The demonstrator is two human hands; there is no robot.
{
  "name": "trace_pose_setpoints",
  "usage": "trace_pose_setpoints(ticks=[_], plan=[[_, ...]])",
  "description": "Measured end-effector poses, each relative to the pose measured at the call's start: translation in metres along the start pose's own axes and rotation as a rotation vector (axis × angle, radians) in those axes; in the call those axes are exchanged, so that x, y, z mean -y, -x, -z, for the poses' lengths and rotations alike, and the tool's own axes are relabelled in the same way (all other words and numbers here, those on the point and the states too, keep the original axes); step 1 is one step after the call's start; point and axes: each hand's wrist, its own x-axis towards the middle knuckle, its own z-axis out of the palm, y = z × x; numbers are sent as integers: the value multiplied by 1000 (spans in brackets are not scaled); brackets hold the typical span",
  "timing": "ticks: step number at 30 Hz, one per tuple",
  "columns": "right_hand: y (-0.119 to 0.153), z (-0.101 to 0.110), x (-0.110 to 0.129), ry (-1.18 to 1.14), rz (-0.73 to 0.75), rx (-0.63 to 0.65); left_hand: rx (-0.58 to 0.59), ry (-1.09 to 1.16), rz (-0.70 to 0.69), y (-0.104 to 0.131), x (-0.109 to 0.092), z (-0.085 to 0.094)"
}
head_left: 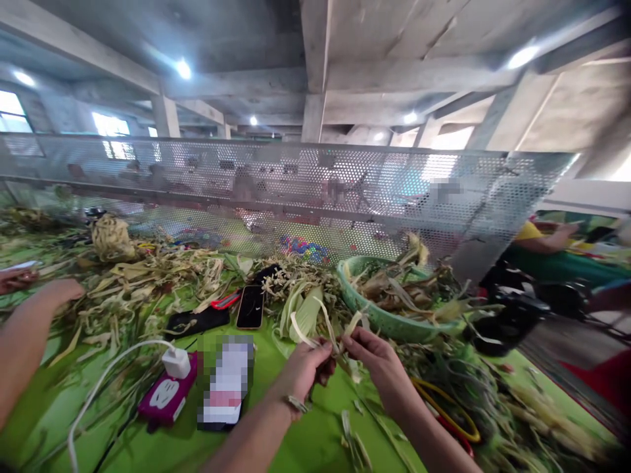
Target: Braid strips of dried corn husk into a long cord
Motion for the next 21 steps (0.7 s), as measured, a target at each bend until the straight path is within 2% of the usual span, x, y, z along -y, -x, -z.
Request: trace_pose_setpoints(ticks=[5, 10, 15, 21], plan=[[-9, 0, -1, -12, 64, -101, 91, -43, -32, -6, 0, -5], [-11, -3, -14, -147, -1, -149, 104, -9, -54, -6, 12, -7], [-8, 1, -23, -178, -122, -63, 69, 0, -1, -8, 26, 4], [-6, 8, -31, -198, -231, 50, 122, -80, 57, -8, 30, 8]])
